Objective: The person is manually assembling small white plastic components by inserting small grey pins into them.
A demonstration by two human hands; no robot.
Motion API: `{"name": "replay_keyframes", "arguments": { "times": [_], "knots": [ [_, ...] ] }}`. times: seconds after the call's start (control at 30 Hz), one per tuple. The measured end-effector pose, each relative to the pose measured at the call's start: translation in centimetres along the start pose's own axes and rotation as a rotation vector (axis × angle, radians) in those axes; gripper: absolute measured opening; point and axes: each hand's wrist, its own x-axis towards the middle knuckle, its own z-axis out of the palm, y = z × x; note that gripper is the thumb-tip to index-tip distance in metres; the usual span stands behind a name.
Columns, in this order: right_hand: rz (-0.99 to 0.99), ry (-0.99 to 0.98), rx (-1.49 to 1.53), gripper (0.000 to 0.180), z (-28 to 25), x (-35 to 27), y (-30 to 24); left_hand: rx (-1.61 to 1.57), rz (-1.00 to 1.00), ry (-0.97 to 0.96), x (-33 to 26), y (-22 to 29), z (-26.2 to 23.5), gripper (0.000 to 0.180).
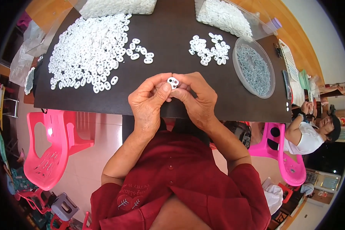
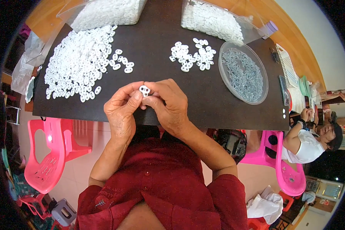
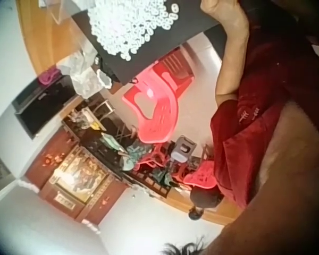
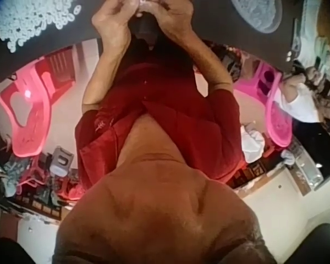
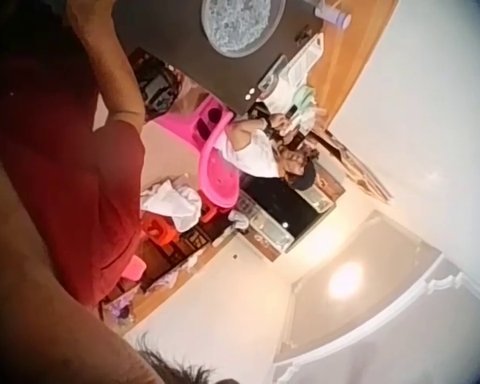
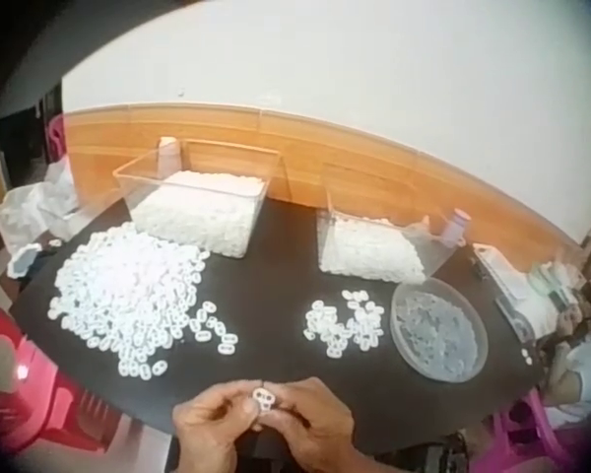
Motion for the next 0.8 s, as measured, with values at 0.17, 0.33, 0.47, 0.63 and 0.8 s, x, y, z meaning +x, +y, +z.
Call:
{"name": "replay_keyframes", "arguments": {
  "times": [0.17,0.33,0.47,0.63,0.8],
  "knots": [
    [-0.020,0.030,0.002,0.030,0.6,-0.2,-0.2,-0.012,0.034,-0.007,-0.2,-0.4,0.0,0.022],
    [-0.020,0.093,-0.003,0.030,1.2,-0.5,-0.4,-0.028,0.125,0.030,-0.4,-0.6,0.4,0.021],
    [-0.106,0.115,-0.058,0.030,1.5,-0.4,-0.4,-0.003,0.192,0.057,-0.5,-1.0,0.7,0.019],
    [-0.290,0.167,-0.156,0.028,1.3,-0.1,0.0,0.011,0.208,0.050,-0.8,-0.7,1.2,0.018],
    [-0.242,0.160,-0.152,0.028,1.6,-0.2,0.2,0.035,0.202,0.067,-0.4,-1.1,0.9,0.017]
  ]
}}
